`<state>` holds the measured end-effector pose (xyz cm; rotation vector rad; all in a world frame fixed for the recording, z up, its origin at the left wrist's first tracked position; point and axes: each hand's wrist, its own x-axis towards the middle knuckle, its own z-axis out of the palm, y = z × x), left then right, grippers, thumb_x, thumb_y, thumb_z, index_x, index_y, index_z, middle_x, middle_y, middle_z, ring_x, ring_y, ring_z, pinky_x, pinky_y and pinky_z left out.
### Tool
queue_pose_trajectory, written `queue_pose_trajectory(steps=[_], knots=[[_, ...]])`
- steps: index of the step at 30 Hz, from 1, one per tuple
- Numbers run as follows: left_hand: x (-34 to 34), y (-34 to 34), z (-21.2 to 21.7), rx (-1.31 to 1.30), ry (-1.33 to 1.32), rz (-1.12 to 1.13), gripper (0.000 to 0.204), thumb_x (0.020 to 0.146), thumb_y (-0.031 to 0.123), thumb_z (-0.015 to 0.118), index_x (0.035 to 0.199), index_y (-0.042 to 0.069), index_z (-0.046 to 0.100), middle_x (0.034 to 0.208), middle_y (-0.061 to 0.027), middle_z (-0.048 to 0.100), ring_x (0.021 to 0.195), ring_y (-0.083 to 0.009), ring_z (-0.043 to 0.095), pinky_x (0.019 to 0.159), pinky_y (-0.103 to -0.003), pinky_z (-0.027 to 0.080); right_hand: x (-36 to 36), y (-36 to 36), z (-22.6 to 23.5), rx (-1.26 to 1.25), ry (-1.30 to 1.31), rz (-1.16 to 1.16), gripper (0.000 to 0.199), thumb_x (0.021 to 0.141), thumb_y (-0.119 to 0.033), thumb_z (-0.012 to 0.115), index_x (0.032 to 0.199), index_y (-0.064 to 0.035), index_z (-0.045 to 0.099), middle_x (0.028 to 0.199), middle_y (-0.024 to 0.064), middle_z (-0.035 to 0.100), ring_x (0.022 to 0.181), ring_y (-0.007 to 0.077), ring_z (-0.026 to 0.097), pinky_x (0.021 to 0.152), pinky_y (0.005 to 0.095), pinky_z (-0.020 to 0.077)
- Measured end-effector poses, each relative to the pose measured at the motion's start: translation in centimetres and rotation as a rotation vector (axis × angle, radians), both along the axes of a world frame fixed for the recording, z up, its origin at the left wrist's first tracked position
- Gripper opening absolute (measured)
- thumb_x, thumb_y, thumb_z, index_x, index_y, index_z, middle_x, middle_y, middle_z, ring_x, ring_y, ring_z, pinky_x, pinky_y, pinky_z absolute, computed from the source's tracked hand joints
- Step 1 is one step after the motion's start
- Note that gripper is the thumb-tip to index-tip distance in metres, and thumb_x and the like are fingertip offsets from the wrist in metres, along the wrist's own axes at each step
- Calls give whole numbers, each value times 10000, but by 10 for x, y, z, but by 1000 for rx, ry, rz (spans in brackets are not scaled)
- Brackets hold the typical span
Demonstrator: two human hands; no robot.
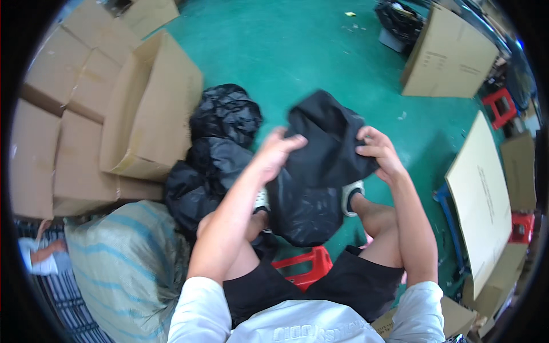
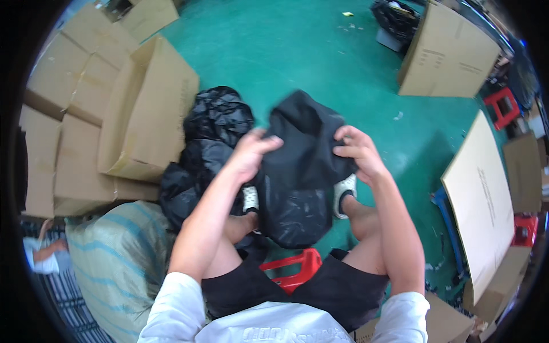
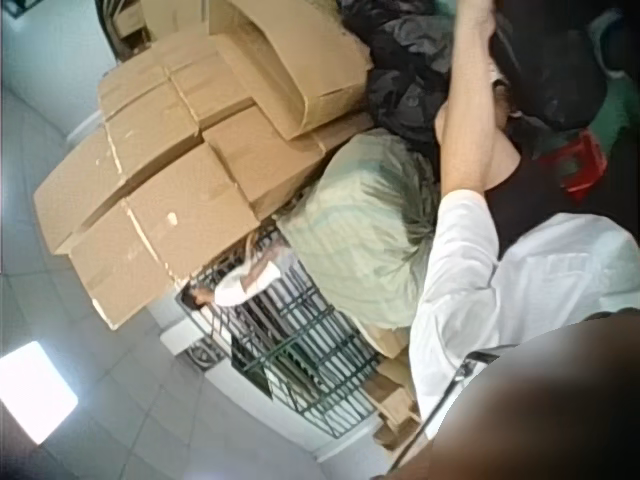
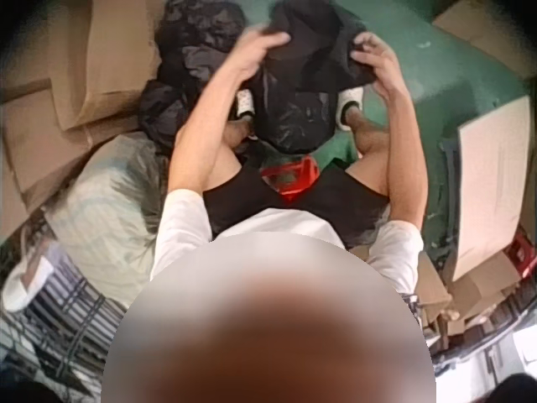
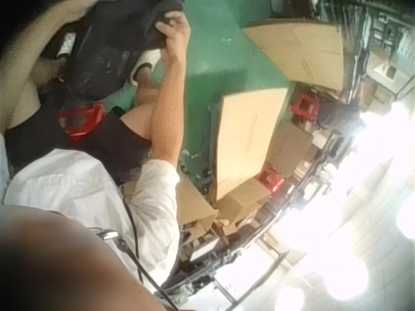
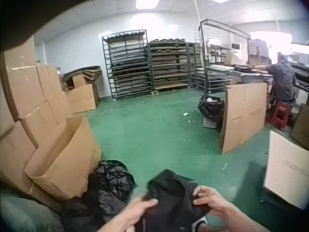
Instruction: The person is unfolding and inspecting black fabric protective covers for products.
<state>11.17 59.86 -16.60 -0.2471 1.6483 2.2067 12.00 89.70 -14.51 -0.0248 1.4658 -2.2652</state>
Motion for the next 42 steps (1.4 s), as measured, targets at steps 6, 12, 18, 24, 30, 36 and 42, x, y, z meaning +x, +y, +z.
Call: queue_pose_trajectory(steps=[6, 12, 18, 24, 30, 36, 42], knots=[[8, 10, 10, -16, -106, -362, 515, 869, 105, 705, 1327, -56, 535, 1210, -141, 659, 1045, -210, 657, 906, -333, 531, 4, -9, 1, 485, 79, -81, 366, 866, -27, 613, 1232, -11, 590, 1056, 57, 661, 895, 127, 627, 747, 284, 488], [-21, -121, 111, 268, 228, 401, 361, 872, 173, 688, 1192, 18, 626, 1156, -102, 678, 1034, -240, 649, 951, -405, 514, -5, 6, -26, 613, 51, -8, 310, 902, -62, 623, 1194, 12, 548, 941, 67, 641, 759, 142, 644, 666, 284, 473], [-49, -357, 134, 588, 369, 1295, 408, 1014, 396, 484, 1140, 21, 583, 1149, -88, 654, 1044, -210, 651, 872, -337, 537, -7, -2, -26, 665, 138, 83, 317, 906, -74, 629, 1199, 11, 541, 928, 78, 635, 727, 147, 648, 645, 285, 480], [0, -266, 17, 317, -57, 712, 218, 913, 189, 519, 892, 10, 641, 754, -100, 655, 599, -153, 612, 488, -222, 503, -3, 4, -28, 807, 163, 89, 349, 891, -110, 660, 1204, -1, 549, 923, 84, 641, 718, 150, 655, 656, 304, 495], [37, -124, -26, -645, 131, -530, 463, 904, 331, 667, 1237, 22, 580, 1018, -120, 727, 934, -222, 688, 794, -358, 534, 5, -16, -17, 983, 227, 302, 342, 880, -142, 682, 1178, 0, 593, 894, 90, 671, 745, 170, 671, 699, 339, 514], [60, -68, -27, -1121, 209, -1018, 641, 903, 466, 655, 1326, -4, 553, 1125, -200, 700, 1072, -346, 655, 923, -407, 501, 9, -17, -22, 1073, 245, 475, 335, 876, -143, 692, 1171, -8, 608, 910, 93, 677, 736, 168, 679, 679, 336, 527], [24, -95, -42, -824, -5, -742, 531, 944, 380, 655, 1309, 5, 566, 1087, -119, 703, 966, -215, 661, 851, -348, 520, 9, -11, -20, 1103, 220, 481, 357, 873, -164, 694, 1186, -13, 611, 915, 97, 676, 752, 172, 680, 685, 345, 527]])
